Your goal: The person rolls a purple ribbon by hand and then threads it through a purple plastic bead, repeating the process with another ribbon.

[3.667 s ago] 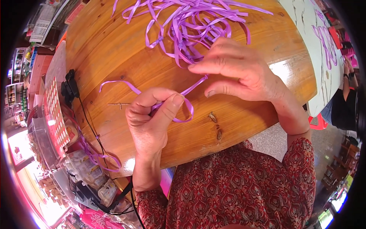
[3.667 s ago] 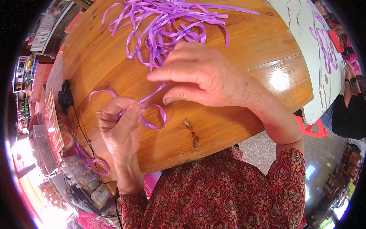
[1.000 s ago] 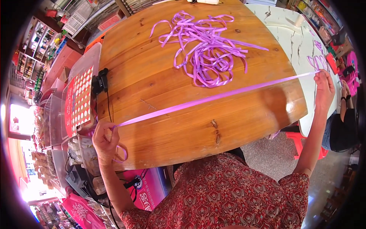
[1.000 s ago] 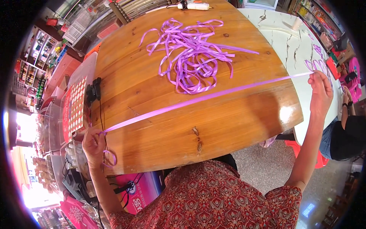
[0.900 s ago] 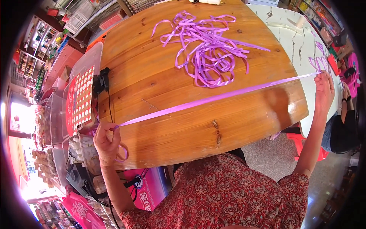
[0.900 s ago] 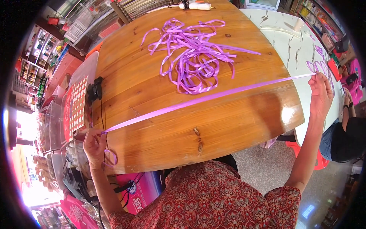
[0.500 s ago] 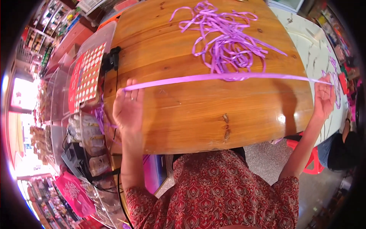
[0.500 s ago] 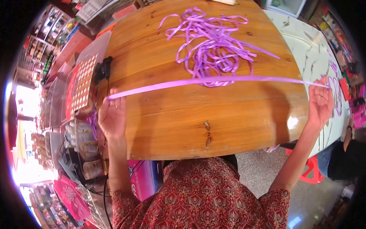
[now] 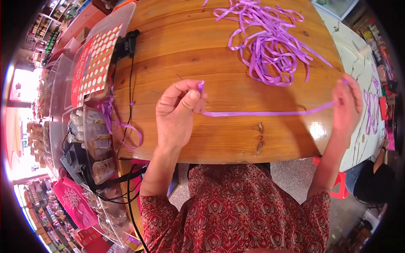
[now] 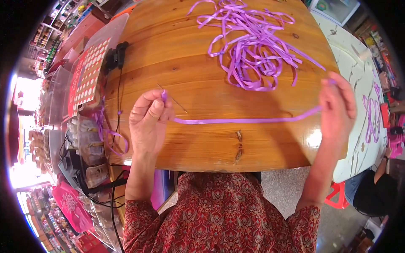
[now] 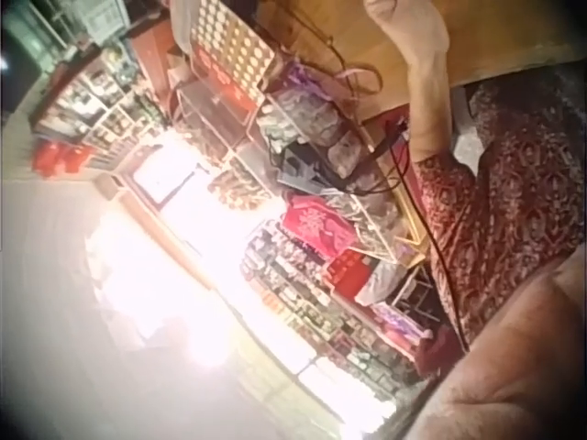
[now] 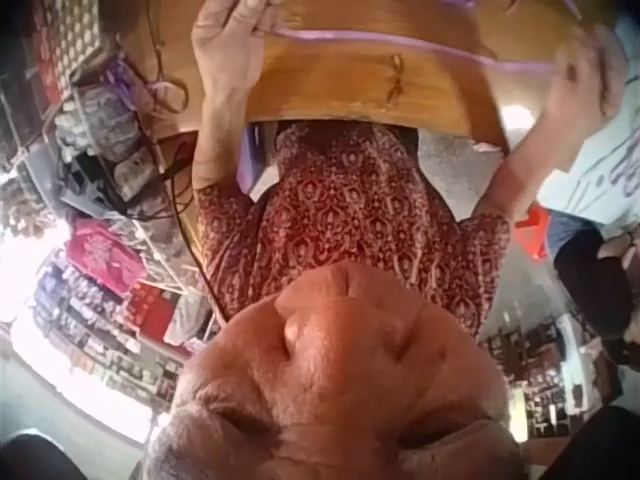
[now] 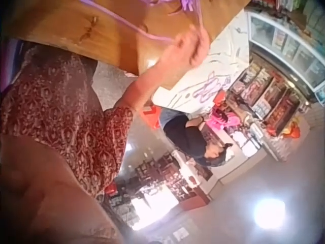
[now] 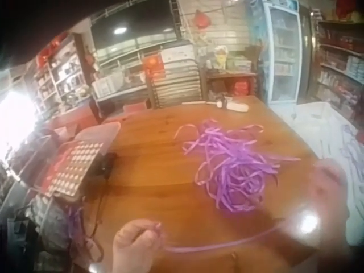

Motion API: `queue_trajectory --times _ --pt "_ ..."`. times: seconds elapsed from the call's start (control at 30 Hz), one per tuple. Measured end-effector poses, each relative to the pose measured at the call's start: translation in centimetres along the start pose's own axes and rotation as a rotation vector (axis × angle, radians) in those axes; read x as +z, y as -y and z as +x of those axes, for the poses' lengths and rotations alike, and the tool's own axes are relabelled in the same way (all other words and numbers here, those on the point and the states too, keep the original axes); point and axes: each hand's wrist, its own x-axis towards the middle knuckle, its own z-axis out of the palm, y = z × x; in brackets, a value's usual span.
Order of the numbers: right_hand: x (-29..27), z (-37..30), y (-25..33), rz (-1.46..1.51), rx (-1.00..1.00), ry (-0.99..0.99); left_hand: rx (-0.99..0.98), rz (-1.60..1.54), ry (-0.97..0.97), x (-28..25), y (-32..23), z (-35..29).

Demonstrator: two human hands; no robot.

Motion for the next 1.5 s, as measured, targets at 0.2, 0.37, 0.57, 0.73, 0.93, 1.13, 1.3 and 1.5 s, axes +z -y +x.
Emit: queue_trajectory --times 0.2,0.37,0.57,0.73,0.93,1.13,1.3,1.5 --pt "8.7 -4.0 0.4 -0.33 -0.438 0.74 -0.061 0.005 0.08 0.6 -0.4 -0.5" --pt "11.2 -6.1 -0.1 -0.17 -0.211 0.807 -0.103 -0.018 0.087 1.6 0.3 -0.8" --pt "12.3 -5.7 -0.6 -0.29 -0.337 0.916 -0.197 -0.069 0.127 1.7 1.3 -1.3" --pt "12.2 -5.4 -1.9 -0.24 -0.469 0.979 -0.21 -0.105 0.23 2.9 1.4 -1.5" --pt "11.6 -5.7 -1.4 -0.228 -0.531 0.96 -0.166 -0.102 0.31 2.8 2.3 -1.3" --pt "11.4 -5.8 -1.3 -0.247 -0.56 0.956 -0.03 0.235 0.387 2.5 2.1 -1.2" --pt "10.9 -6.1 -1.5 -0.259 -0.58 0.918 -0.055 0.208 0.316 3.1 1.9 -1.6" --pt "11.0 -5.7 -2.0 -0.298 -0.572 0.903 -0.065 0.213 0.218 2.9 2.8 -2.2"
